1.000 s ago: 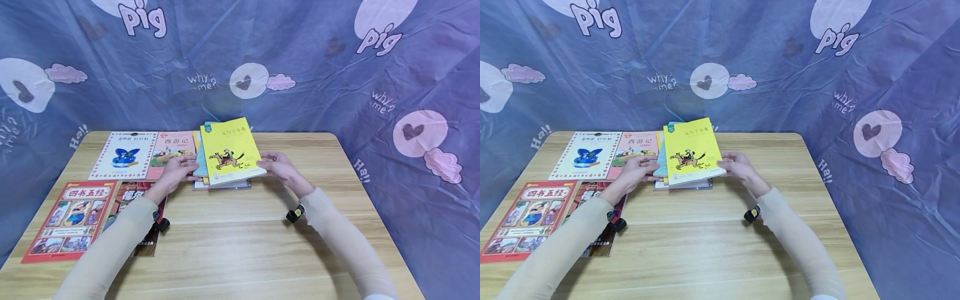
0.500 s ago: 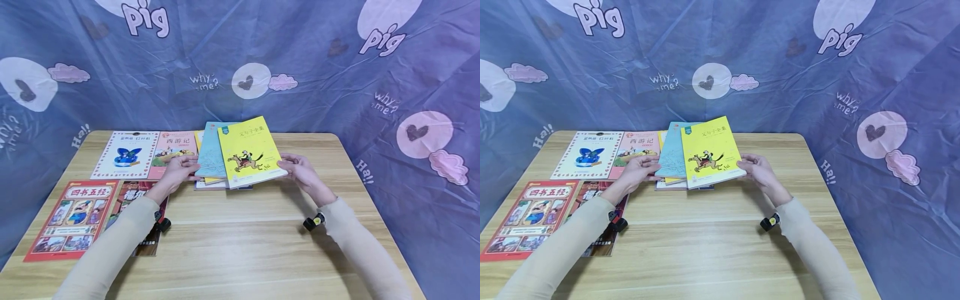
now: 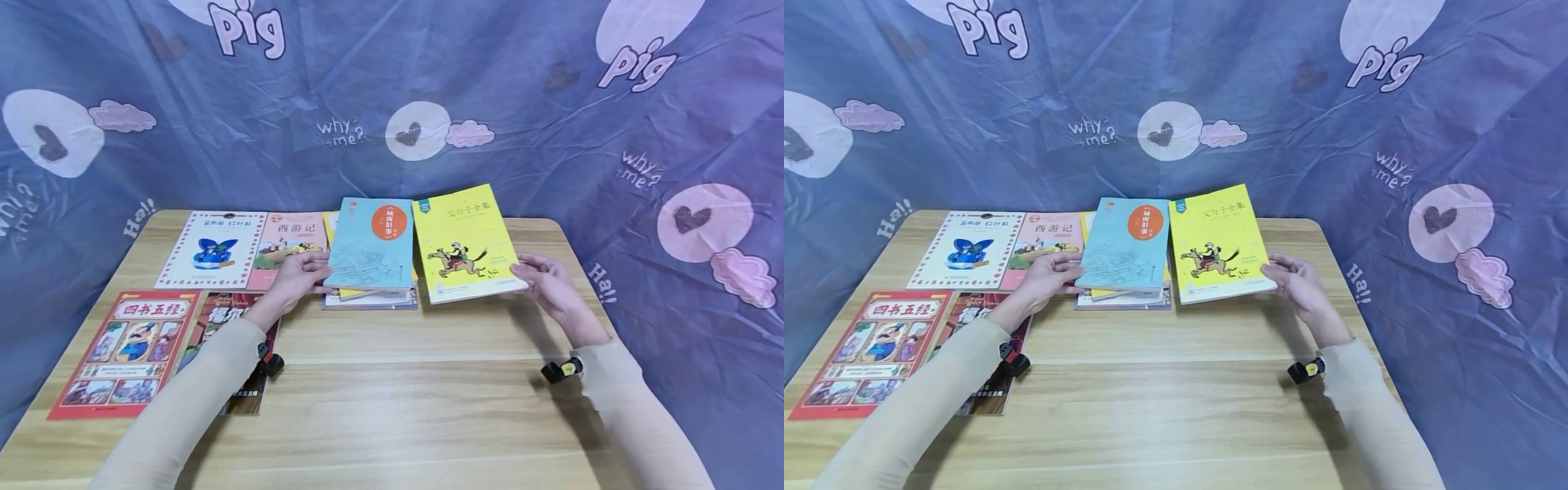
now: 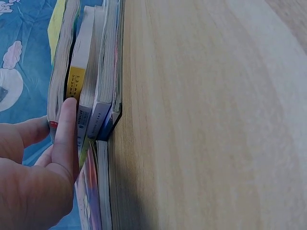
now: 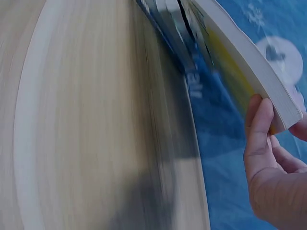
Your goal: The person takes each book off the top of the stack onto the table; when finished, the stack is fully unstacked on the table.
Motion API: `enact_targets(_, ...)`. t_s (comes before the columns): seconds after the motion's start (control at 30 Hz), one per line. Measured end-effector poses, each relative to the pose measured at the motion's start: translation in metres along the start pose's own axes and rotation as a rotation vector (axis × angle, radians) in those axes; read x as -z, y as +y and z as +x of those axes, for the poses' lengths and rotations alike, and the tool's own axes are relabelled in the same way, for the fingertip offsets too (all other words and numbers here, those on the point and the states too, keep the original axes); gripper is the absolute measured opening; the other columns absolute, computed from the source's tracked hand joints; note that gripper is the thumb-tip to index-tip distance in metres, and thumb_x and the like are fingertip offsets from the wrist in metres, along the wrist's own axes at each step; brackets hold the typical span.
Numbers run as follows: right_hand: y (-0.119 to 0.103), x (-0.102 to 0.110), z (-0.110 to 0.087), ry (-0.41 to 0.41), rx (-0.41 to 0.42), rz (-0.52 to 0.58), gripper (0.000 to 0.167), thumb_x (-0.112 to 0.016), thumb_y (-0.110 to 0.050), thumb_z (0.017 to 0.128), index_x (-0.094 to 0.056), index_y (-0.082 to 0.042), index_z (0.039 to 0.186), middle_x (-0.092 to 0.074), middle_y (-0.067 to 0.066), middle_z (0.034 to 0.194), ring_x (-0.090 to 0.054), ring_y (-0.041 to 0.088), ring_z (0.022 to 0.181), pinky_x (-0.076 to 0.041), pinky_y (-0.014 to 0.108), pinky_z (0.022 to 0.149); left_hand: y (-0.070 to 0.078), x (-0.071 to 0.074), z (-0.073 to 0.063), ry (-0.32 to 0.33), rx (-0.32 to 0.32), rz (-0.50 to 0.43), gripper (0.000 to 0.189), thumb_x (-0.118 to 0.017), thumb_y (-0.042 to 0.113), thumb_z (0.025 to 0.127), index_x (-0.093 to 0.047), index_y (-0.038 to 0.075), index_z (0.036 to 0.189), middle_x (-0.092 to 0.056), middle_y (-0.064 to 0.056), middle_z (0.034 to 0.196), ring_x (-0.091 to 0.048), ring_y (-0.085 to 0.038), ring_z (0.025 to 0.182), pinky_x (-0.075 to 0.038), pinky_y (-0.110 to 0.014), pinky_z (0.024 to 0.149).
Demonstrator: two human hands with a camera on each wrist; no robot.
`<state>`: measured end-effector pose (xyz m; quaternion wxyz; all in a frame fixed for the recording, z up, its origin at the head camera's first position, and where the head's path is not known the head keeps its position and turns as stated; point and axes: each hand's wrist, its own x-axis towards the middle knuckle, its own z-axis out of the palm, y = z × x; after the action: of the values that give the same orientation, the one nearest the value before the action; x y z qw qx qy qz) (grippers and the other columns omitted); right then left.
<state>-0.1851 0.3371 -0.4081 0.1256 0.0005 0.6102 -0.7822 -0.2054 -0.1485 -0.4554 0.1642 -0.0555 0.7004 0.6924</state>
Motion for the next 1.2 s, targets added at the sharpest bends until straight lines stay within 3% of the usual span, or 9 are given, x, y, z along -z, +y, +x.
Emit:
enact_targets(0.13, -0.001, 0.018, -0.006, 0.009, 0.005, 0.002, 0.028, -0.054, 0.008, 0.104, -0.072, -0.012, 0.109, -0.081, 0.001, 0.096, -0.078, 0.012, 0.085, -0.067, 0.023, 0.070, 0.001, -0.001, 0.001, 0.002, 0.005, 0.005, 0.052, -0.062, 0.004, 0.105, -0.048, 0.001, 0.155, -0.059, -0.018, 0.135, -0.068, -0.012, 0.100, -0.070, -0.031, 0.088)
enact_targets(0.3, 0.008, 0.030, -0.007, 0.035, -0.053, -0.041, 0.026, -0.055, 0.007, 0.105, -0.070, -0.014, 0.109, -0.081, -0.001, 0.095, -0.078, 0.011, 0.083, -0.067, 0.023, 0.069, 0.000, -0.001, 0.001, 0.007, 0.008, 0.000, 0.051, -0.063, 0.003, 0.105, -0.049, 0.000, 0.154, -0.061, -0.012, 0.125, -0.069, -0.010, 0.095, -0.070, -0.031, 0.087)
enact_targets(0.57, 0.027, 0.024, 0.005, 0.062, -0.162, -0.088, 0.018, -0.058, 0.001, 0.105, -0.057, -0.011, 0.119, -0.080, -0.005, 0.096, -0.076, 0.008, 0.086, -0.067, 0.022, 0.071, 0.000, -0.001, 0.001, 0.007, 0.008, 0.009, 0.051, -0.062, 0.004, 0.105, -0.048, 0.000, 0.154, -0.062, -0.011, 0.125, -0.069, -0.009, 0.095, -0.070, -0.031, 0.086)
enact_targets(0.67, 0.031, 0.018, 0.014, 0.062, -0.201, -0.115, 0.028, -0.060, -0.003, 0.106, -0.051, -0.006, 0.131, -0.079, -0.007, 0.096, -0.076, 0.007, 0.087, -0.067, 0.022, 0.073, 0.000, 0.000, 0.001, 0.004, 0.001, 0.016, 0.052, -0.062, 0.004, 0.105, -0.047, 0.000, 0.155, -0.062, -0.011, 0.122, -0.069, -0.008, 0.095, -0.070, -0.031, 0.087)
enact_targets(0.8, 0.035, 0.010, 0.024, 0.065, -0.232, -0.129, 0.054, -0.061, -0.005, 0.106, -0.035, 0.005, 0.151, -0.079, -0.008, 0.097, -0.075, 0.006, 0.088, -0.067, 0.021, 0.073, 0.001, 0.000, 0.002, 0.005, 0.002, 0.023, 0.053, -0.062, 0.004, 0.105, -0.047, 0.000, 0.156, -0.061, -0.013, 0.124, -0.069, -0.007, 0.095, -0.070, -0.032, 0.087)
enact_targets(0.9, 0.037, 0.005, 0.029, 0.072, -0.240, -0.143, 0.067, -0.062, -0.006, 0.105, -0.024, 0.010, 0.158, -0.078, -0.009, 0.096, -0.075, 0.005, 0.088, -0.066, 0.020, 0.073, 0.001, 0.000, 0.002, 0.008, 0.009, 0.023, 0.052, -0.062, 0.005, 0.105, -0.048, 0.001, 0.155, -0.061, -0.013, 0.125, -0.069, -0.008, 0.094, -0.070, -0.031, 0.087)
enact_targets(1.2, 0.042, 0.004, 0.040, 0.086, -0.240, -0.203, 0.072, -0.060, -0.007, 0.107, -0.018, 0.014, 0.161, -0.077, -0.011, 0.092, -0.074, 0.002, 0.086, -0.066, 0.018, 0.074, 0.002, 0.000, 0.001, 0.013, 0.019, 0.026, 0.053, -0.062, 0.005, 0.105, -0.048, 0.002, 0.156, -0.057, -0.022, 0.141, -0.070, -0.009, 0.096, -0.069, -0.032, 0.089)
